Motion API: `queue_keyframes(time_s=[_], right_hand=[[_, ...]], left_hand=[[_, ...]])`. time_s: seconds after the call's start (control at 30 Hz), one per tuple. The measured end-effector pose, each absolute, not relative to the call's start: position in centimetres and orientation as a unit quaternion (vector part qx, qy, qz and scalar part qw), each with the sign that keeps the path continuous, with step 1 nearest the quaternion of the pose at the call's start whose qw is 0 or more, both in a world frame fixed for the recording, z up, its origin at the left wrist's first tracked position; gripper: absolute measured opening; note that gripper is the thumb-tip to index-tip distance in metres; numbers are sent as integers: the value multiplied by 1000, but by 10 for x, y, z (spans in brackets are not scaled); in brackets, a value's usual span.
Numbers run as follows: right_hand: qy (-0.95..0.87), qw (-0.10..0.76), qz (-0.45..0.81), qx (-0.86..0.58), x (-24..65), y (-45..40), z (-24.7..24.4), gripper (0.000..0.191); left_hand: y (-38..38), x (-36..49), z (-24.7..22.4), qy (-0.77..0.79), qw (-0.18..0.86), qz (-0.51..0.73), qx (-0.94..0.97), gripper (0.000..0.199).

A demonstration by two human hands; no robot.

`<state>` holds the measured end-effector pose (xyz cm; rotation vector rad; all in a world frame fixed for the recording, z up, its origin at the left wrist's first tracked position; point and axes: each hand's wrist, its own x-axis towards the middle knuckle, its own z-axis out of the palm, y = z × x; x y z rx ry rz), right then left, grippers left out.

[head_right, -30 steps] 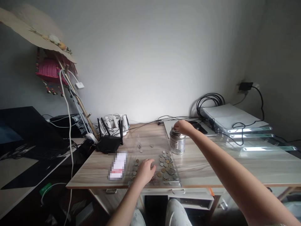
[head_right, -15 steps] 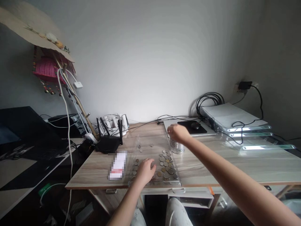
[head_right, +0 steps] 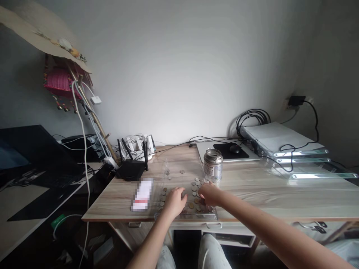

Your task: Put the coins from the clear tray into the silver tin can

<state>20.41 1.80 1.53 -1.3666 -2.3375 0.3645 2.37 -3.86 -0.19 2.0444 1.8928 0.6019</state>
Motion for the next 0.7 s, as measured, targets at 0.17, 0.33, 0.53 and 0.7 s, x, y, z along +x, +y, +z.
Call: queue_keyframes(time_s=[0.17,0.33,0.53,0.7], right_hand=[[-882,59,91,-459,207,19,64,13],[-832,136,-8,-537,229,54,131,19],[-780,170,-83,-597,247,92,145,24],[-778,79,-52,-621,250,104,137,25]], left_hand=[[-39,24,-2,659,140,204,711,31],[-40,24,0,663,143,188,710,31],[-40,25,1,667,136,182,709,30],[-40,25,1,666,136,178,711,30]])
